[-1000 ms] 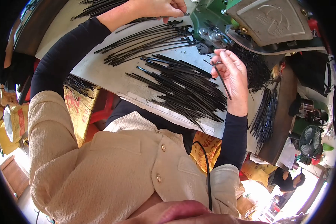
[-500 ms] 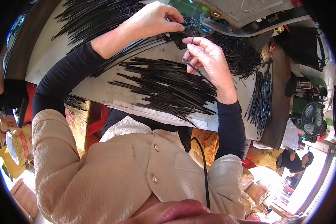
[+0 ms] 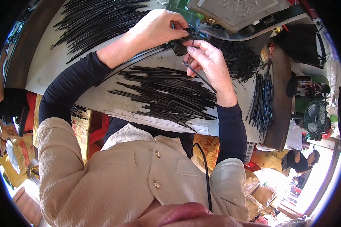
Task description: The person assembles thin black rods using a mechanical clipping machine.
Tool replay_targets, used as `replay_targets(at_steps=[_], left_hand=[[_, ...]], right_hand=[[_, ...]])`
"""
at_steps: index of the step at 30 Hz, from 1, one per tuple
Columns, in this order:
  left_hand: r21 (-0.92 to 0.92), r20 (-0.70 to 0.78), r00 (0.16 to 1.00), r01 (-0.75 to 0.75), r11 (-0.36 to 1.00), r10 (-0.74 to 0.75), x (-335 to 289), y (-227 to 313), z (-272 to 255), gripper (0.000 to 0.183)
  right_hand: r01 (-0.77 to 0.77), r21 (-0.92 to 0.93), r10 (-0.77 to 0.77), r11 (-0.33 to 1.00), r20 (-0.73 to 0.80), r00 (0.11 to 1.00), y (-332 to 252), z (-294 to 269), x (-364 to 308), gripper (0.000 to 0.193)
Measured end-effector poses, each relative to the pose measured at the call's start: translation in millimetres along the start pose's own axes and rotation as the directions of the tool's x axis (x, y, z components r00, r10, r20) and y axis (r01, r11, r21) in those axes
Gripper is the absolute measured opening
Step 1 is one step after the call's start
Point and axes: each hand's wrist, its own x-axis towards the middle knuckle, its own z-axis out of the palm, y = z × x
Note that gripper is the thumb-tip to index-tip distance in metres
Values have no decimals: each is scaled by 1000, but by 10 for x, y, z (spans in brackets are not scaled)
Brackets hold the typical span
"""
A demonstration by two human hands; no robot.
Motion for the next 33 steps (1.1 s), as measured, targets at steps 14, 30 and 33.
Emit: replay_targets(at_steps=[14, 30, 33], left_hand=[[-158, 226, 953, 239, 958, -201, 27, 98, -68, 25], [-581, 336, 903, 422, 696, -267, -86, 118, -55, 31], [-502, 313, 919, 375, 780, -241, -72, 143, -58, 31]], right_hand=[[-36, -23, 36, 999, -11, 999, -44, -22, -1, 27], [-95, 100, 87, 990, 85, 993, -48, 42, -32, 32], [-119, 59, 103, 991, 224, 969, -91, 112, -55, 31]])
